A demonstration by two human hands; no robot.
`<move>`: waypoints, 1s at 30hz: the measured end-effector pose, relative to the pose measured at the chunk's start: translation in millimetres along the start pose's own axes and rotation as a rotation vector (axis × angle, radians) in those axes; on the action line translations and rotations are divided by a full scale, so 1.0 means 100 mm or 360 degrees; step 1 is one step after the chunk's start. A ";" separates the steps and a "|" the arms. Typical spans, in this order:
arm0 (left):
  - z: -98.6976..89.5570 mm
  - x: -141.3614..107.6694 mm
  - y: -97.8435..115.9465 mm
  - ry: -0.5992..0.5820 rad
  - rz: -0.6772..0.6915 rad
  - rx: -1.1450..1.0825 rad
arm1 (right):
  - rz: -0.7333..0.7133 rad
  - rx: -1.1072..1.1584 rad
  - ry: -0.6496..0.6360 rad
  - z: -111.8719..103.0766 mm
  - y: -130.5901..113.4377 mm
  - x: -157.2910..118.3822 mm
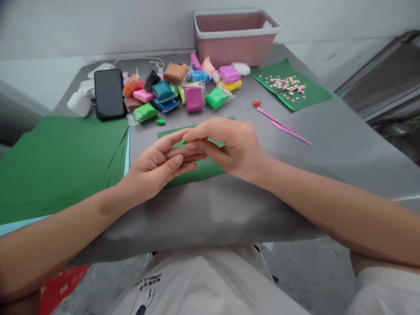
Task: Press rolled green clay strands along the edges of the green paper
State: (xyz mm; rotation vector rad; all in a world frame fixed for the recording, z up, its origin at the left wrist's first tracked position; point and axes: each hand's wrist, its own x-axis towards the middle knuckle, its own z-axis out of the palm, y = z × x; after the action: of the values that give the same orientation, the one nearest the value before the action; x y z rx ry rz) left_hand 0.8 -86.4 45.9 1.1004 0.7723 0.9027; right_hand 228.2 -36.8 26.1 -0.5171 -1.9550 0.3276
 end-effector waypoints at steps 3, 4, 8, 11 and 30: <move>0.01 0.02 0.04 0.0194 0.0026 0.0055 | 0.0230 -0.0025 -0.0029 -0.01 0.11 0.14; 0.01 0.02 0.06 0.0257 0.0031 0.0082 | 0.0265 -0.0028 -0.0061 0.01 0.18 0.20; 0.02 0.03 0.14 0.0342 0.0004 0.0084 | 0.0192 -0.0072 -0.0338 0.21 0.55 0.55; 0.01 0.03 0.16 0.0341 0.0009 0.0024 | 0.0202 -0.0480 -0.0643 0.52 0.75 0.80; 0.01 0.00 0.14 0.0339 -0.0184 -0.0188 | 0.0775 0.0166 -0.0148 0.58 0.78 1.23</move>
State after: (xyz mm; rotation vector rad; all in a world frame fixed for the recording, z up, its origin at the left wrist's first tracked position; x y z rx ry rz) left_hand -1.0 -84.1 59.4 0.8563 0.9360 0.9643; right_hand 146.5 91.6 63.9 -0.9228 -1.8699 0.7673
